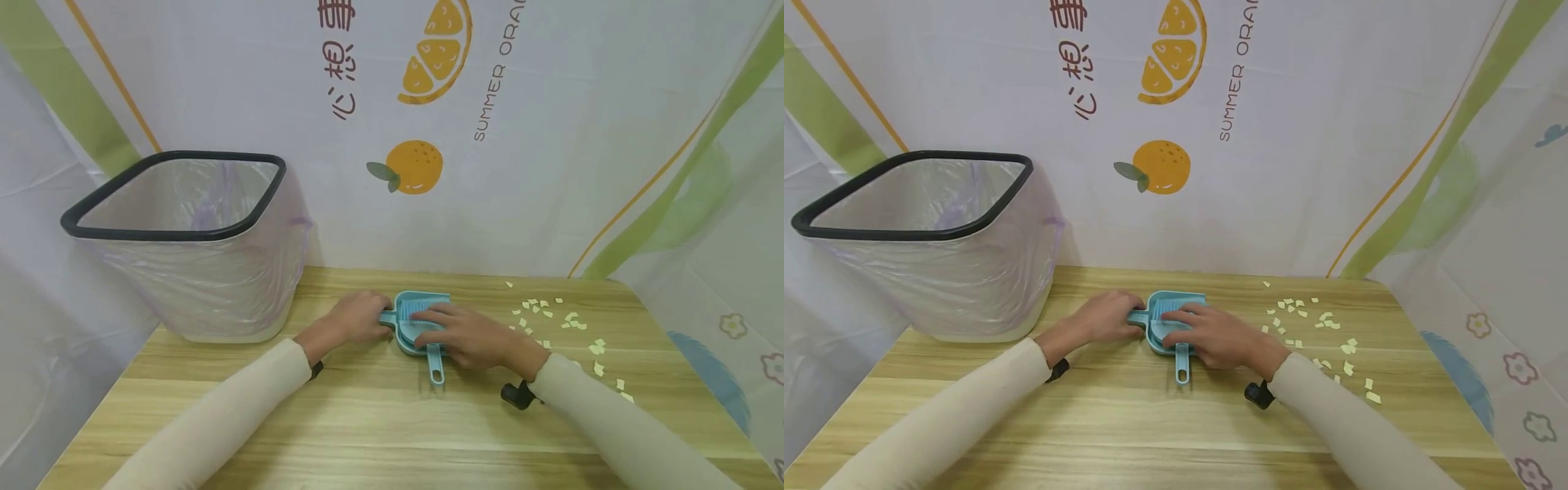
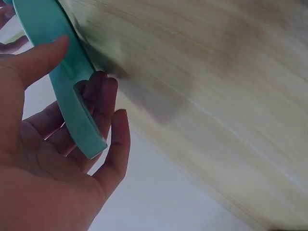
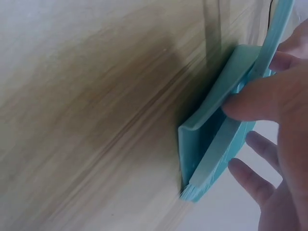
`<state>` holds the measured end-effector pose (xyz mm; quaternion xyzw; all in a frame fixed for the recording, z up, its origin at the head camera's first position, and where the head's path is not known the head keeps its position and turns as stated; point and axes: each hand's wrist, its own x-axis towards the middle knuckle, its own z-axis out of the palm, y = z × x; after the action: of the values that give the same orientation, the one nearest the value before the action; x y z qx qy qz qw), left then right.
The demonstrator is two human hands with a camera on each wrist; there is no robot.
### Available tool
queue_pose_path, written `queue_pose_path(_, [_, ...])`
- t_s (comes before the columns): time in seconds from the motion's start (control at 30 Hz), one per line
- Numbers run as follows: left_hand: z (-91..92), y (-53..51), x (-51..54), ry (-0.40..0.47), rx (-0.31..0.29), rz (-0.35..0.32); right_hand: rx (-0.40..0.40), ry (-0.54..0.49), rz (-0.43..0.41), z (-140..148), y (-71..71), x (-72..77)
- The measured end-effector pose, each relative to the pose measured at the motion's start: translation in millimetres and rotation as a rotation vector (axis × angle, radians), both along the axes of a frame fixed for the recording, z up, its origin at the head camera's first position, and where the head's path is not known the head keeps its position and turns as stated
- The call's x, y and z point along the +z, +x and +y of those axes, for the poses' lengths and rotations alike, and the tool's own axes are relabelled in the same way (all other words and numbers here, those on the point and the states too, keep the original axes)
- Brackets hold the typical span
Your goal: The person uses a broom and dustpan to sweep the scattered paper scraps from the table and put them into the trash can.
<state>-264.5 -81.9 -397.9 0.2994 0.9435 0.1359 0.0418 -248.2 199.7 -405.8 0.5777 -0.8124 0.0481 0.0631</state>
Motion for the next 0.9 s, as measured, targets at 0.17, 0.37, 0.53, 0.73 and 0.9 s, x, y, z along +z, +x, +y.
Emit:
queue_pose_path(0.17, [0.6, -2.5, 0.0, 0.014, -0.012, -0.017, 0.007, 0.021, -0.002, -5, -1.3, 2.2])
queue_pose_path(0.37, [-1.4, -4.7, 0.6, 0.042, -0.049, -0.046, -0.029, 0.091, -0.021, -10, -1.1, 6.2])
queue_pose_path(0.53, [-3.4, -7.8, 0.1, 0.046, -0.077, -0.054, -0.038, 0.129, -0.027, -14, -1.7, 10.5])
queue_pose_path(0.73, [-4.0, -9.0, -0.7, 0.045, -0.100, -0.052, -0.031, 0.171, 0.002, -16, -2.7, 16.3])
queue_pose_path(0.9, [-3.5, -8.4, -0.6, 0.033, -0.101, -0.067, -0.020, 0.205, 0.067, -18, -1.6, 17.2])
